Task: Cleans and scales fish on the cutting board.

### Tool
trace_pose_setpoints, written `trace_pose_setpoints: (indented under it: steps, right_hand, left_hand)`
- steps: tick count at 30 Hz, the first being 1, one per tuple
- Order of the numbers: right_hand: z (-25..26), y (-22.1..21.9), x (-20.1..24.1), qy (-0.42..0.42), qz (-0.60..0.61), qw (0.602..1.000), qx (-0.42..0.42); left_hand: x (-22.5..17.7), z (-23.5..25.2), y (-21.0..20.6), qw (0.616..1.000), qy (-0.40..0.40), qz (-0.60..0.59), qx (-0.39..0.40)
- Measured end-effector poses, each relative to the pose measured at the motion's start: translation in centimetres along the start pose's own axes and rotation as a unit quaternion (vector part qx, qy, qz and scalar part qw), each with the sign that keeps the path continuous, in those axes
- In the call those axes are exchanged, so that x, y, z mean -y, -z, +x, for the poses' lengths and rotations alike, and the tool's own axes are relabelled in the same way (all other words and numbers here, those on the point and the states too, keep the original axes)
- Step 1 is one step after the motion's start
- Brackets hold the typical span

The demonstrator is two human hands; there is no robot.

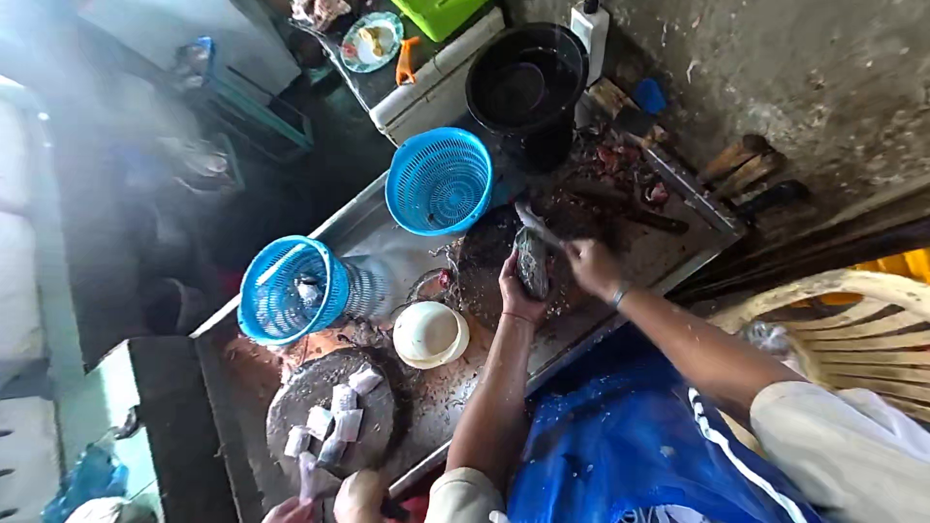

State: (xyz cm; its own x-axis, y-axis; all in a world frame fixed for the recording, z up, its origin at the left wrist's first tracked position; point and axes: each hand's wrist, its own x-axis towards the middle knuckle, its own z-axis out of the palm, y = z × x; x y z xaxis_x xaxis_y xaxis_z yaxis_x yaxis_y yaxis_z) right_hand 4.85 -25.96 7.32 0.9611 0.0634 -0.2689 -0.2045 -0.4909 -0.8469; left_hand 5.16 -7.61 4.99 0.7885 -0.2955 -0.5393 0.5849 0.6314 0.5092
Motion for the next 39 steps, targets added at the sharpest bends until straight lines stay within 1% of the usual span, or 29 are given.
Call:
trace_pose_setpoints:
  steps: [1, 3, 5, 6, 8, 9, 10, 11, 12, 13, 14, 15, 16, 17, 18, 20, 22, 23, 24, 26, 27, 28, 29, 30, 32, 34, 36, 38, 39]
  right_hand:
    - [-1.2, -1.0, -0.8, 0.01, 0.005, 1.0, -0.013]
    - [-2.6, -0.8, -1.9, 0.019, 0.034, 0.999, -0.006]
    - [-3.4, -1.2, -2.6, -0.026, 0.061, 0.998, -0.024]
    - [-4.2, -1.7, -2.1, -0.033, 0.06, 0.998, -0.014]
    - [-4.9, -0.2, 0.3, 0.024, 0.041, 0.999, 0.012]
    - [-6.0, 1.3, 0.8, 0.068, 0.018, 0.998, -0.004]
    - [-6.9, 2.8, 0.2, 0.112, -0.008, 0.993, -0.048]
    - [-6.8, 4.4, -1.5, 0.153, -0.056, 0.981, -0.105]
    - [-5.8, 5.8, -4.2, 0.177, -0.132, 0.964, -0.149]
    - [-4.3, 6.9, -7.3, 0.178, -0.218, 0.946, -0.159]
    - [-2.7, 7.8, -10.1, 0.135, -0.288, 0.94, -0.12]
    - [-1.1, 8.2, -11.6, 0.088, -0.323, 0.939, -0.08]
    - [0.6, 8.5, -11.4, 0.064, -0.341, 0.936, -0.051]
    - [2.3, 8.9, -9.5, 0.07, -0.339, 0.937, -0.035]
    - [4.0, 9.0, -7.1, 0.091, -0.323, 0.942, -0.023]
    - [8.4, 8.5, -2.8, 0.132, -0.285, 0.949, 0.004]
    - [13.6, 6.6, -0.6, 0.129, -0.278, 0.951, 0.035]
    - [15.4, 5.2, -0.7, 0.11, -0.269, 0.956, 0.046]
    - [15.5, 3.4, -1.9, 0.093, -0.248, 0.963, 0.058]
    - [11.0, 0.7, -5.1, 0.092, -0.161, 0.979, 0.088]
    - [9.2, 1.1, -5.9, 0.088, -0.12, 0.982, 0.118]
    - [9.0, 2.6, -5.9, 0.069, -0.101, 0.979, 0.162]
    - [9.9, 4.4, -5.4, 0.049, -0.102, 0.974, 0.196]
    - [11.5, 5.6, -4.5, 0.037, -0.125, 0.97, 0.206]
    - [14.5, 5.4, -2.0, 0.046, -0.21, 0.959, 0.185]
    - [11.6, 3.0, -0.5, 0.084, -0.257, 0.946, 0.18]
    - [8.1, 2.8, 0.2, 0.098, -0.229, 0.94, 0.234]
    - [9.6, 4.2, 1.5, 0.108, -0.193, 0.938, 0.268]
    - [10.3, 3.8, 1.5, 0.118, -0.205, 0.943, 0.234]
  left_hand:
    - [0.1, 0.1, 0.3, 1.0, 0.001, 0.003, -0.005]
    - [0.0, 0.3, 1.0, 1.0, 0.015, -0.009, -0.015]
    - [0.6, -0.3, 1.1, 0.999, 0.036, 0.012, 0.003]
    - [0.8, -0.8, 1.3, 0.998, 0.044, 0.043, 0.01]
    - [-1.3, -0.3, 0.6, 0.992, 0.039, 0.12, -0.004]
    - [-2.6, -0.2, 0.0, 0.982, 0.027, 0.185, -0.032]
    - [-3.5, -0.3, 0.0, 0.957, 0.007, 0.282, -0.067]
    - [-4.1, -0.4, 0.4, 0.907, -0.034, 0.409, -0.099]
    - [-4.2, -0.5, 1.2, 0.822, -0.084, 0.549, -0.123]
    - [-3.7, -0.9, 2.2, 0.716, -0.115, 0.676, -0.13]
    - [-2.4, -1.2, 3.7, 0.616, -0.136, 0.764, -0.136]
    - [-1.0, -1.2, 5.1, 0.534, -0.145, 0.82, -0.148]
    - [-0.3, -0.9, 6.2, 0.48, -0.139, 0.851, -0.159]
    - [0.1, -0.5, 6.8, 0.444, -0.123, 0.871, -0.174]
    - [0.3, -0.2, 7.0, 0.418, -0.098, 0.884, -0.185]
    - [0.5, 0.2, 6.7, 0.402, -0.057, 0.891, -0.201]
    - [0.1, 0.9, 6.2, 0.41, -0.031, 0.883, -0.226]
    - [0.1, 1.2, 5.9, 0.422, -0.028, 0.873, -0.244]
    - [0.5, 1.4, 5.6, 0.441, -0.025, 0.858, -0.264]
    - [0.6, 1.6, 5.0, 0.479, -0.025, 0.828, -0.29]
    - [0.1, 1.9, 4.7, 0.489, -0.023, 0.821, -0.295]
    - [-0.3, 2.2, 4.4, 0.498, -0.012, 0.815, -0.297]
    - [-0.2, 2.0, 4.3, 0.502, 0.001, 0.813, -0.296]
    - [0.1, 1.8, 4.3, 0.5, 0.008, 0.815, -0.293]
    - [0.2, 2.0, 3.8, 0.496, 0.006, 0.817, -0.296]
    - [0.4, 2.2, 3.9, 0.493, -0.006, 0.815, -0.303]
    - [0.2, 1.9, 4.2, 0.496, -0.01, 0.816, -0.295]
    - [-0.2, 1.9, 3.8, 0.508, -0.024, 0.809, -0.294]
    - [-0.1, 1.6, 3.5, 0.513, -0.029, 0.805, -0.296]
